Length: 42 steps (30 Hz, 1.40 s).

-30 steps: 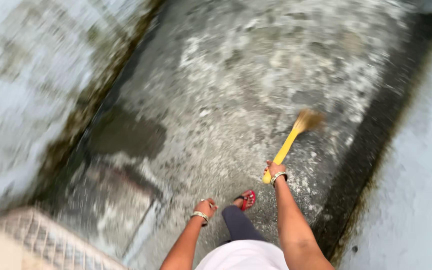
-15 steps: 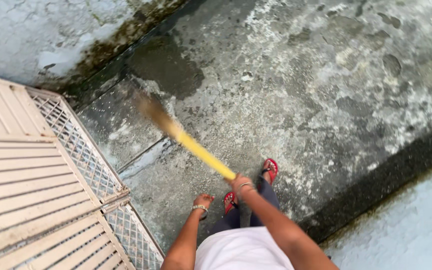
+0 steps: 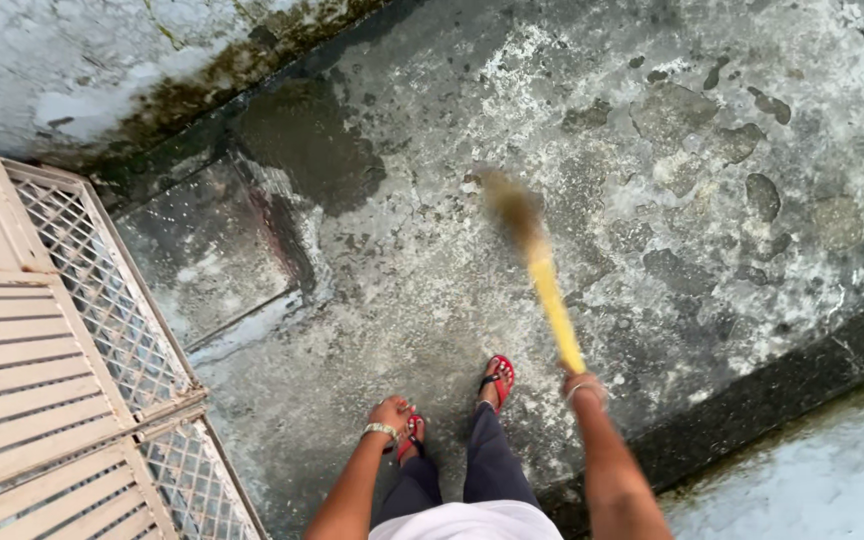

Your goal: The person sweeps debris on an outdoor floor using a broom, moves footwear out of the way, and opens a metal gate.

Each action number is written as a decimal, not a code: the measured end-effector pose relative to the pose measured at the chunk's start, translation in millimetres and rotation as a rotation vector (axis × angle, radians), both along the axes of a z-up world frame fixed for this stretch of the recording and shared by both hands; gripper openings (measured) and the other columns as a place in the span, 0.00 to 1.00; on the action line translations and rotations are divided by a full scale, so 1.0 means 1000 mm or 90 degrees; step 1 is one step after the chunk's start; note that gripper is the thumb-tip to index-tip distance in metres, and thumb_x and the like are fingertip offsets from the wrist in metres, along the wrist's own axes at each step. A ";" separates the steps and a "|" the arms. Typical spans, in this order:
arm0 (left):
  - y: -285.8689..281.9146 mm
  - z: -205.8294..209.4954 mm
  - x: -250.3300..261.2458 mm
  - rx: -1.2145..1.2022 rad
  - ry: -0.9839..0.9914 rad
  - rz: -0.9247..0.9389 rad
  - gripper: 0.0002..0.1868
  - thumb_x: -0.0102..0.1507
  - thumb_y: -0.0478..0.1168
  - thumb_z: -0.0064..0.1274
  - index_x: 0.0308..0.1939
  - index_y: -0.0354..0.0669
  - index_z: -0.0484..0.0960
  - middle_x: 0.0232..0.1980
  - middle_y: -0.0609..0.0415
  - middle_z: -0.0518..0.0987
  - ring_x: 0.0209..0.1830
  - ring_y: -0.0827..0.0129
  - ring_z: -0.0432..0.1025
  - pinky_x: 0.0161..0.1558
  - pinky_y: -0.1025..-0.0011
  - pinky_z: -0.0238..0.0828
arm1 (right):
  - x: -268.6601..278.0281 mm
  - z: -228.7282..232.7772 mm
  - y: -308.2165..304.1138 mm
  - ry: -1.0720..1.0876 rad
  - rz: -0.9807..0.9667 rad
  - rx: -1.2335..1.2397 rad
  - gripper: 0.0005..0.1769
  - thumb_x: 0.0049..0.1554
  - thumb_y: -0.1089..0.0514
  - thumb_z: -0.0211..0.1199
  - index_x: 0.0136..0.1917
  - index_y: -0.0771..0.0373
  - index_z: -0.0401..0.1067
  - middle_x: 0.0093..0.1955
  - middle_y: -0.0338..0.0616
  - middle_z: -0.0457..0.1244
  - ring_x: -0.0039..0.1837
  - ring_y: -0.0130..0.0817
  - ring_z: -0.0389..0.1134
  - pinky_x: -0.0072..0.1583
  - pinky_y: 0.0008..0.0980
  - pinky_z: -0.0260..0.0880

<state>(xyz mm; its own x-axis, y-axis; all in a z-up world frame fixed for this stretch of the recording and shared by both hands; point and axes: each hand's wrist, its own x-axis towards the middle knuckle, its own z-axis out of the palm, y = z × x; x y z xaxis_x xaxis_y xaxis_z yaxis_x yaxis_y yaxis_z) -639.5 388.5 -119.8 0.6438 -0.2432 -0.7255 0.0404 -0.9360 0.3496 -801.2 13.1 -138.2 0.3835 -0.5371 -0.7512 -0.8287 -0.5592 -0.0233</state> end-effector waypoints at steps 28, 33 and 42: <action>-0.122 0.013 0.304 0.140 0.033 -0.200 0.22 0.63 0.56 0.56 0.56 0.54 0.82 0.59 0.48 0.81 0.60 0.53 0.75 0.61 0.55 0.71 | 0.298 0.003 -0.123 -0.019 -0.130 0.020 0.29 0.60 0.32 0.53 0.73 0.33 0.63 0.66 0.55 0.65 0.66 0.53 0.68 0.65 0.47 0.68; -0.186 0.024 0.377 0.092 -0.023 -0.219 0.20 0.63 0.55 0.56 0.57 0.57 0.82 0.56 0.51 0.81 0.57 0.55 0.76 0.59 0.54 0.73 | 0.356 0.025 -0.193 -0.179 -0.392 -0.034 0.40 0.54 0.48 0.69 0.76 0.30 0.57 0.67 0.59 0.63 0.64 0.57 0.68 0.64 0.48 0.70; -0.271 0.019 0.440 0.057 0.033 -0.193 0.23 0.61 0.55 0.61 0.56 0.52 0.83 0.53 0.47 0.84 0.58 0.55 0.76 0.60 0.60 0.73 | 0.437 0.036 -0.176 -0.113 -0.021 0.027 0.23 0.65 0.40 0.52 0.73 0.28 0.61 0.59 0.58 0.69 0.61 0.55 0.71 0.61 0.50 0.72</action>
